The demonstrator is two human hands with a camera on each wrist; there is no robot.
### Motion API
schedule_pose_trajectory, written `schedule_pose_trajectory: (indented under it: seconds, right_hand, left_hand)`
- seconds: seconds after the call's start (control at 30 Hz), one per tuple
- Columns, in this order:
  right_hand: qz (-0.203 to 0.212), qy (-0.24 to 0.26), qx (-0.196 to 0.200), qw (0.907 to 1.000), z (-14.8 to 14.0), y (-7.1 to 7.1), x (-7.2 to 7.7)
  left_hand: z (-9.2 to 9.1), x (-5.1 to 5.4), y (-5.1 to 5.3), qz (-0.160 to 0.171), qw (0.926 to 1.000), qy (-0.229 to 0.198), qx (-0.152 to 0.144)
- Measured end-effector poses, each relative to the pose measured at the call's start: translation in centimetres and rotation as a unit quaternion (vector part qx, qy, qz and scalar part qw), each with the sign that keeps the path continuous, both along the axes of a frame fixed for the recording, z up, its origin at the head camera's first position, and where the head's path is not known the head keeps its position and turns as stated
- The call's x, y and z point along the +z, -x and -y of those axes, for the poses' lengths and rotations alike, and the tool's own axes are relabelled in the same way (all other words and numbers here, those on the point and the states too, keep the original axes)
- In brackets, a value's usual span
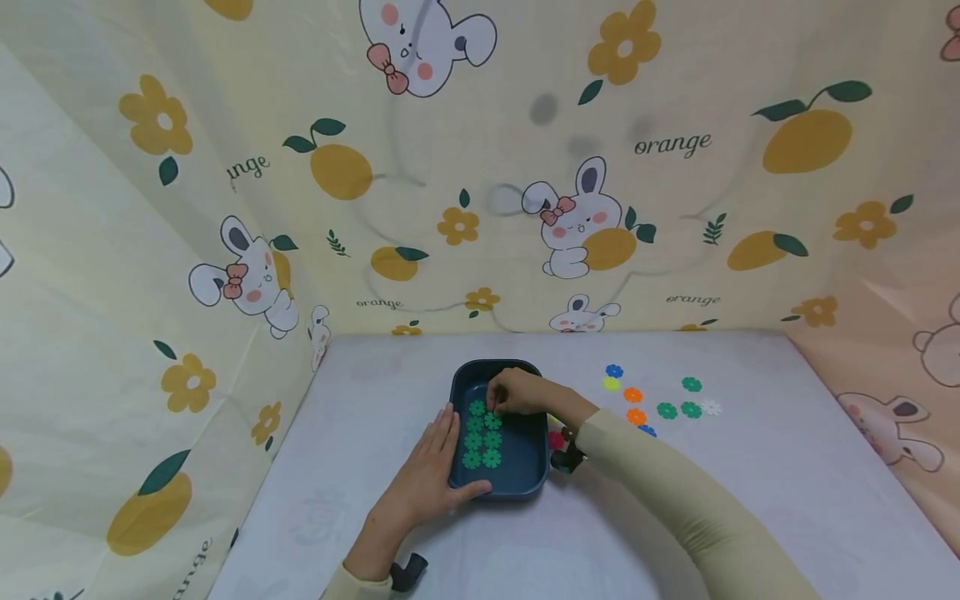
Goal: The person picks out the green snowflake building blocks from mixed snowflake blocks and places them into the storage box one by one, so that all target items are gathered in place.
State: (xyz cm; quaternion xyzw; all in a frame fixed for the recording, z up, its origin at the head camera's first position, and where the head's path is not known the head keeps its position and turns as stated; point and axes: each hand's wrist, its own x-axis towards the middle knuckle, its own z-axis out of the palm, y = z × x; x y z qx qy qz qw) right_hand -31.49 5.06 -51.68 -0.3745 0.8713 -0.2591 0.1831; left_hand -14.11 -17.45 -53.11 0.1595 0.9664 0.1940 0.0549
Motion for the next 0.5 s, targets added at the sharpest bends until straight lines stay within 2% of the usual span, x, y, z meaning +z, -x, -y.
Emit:
schedule_pose_trajectory:
  seconds: [0.23,0.5]
  right_hand:
    - [-0.004,-0.005,-0.001,1.0000,-0.02,-0.13,-0.08]
    - [-0.003,0.020,0.004,0.9998,-0.23,-0.34,0.08]
  left_hand:
    - [-0.04,-0.07,0.04,0.002,1.0000,0.002,0.003]
    - [-0.08,0.01,-0.06,0.004,1.0000,0.005,0.006]
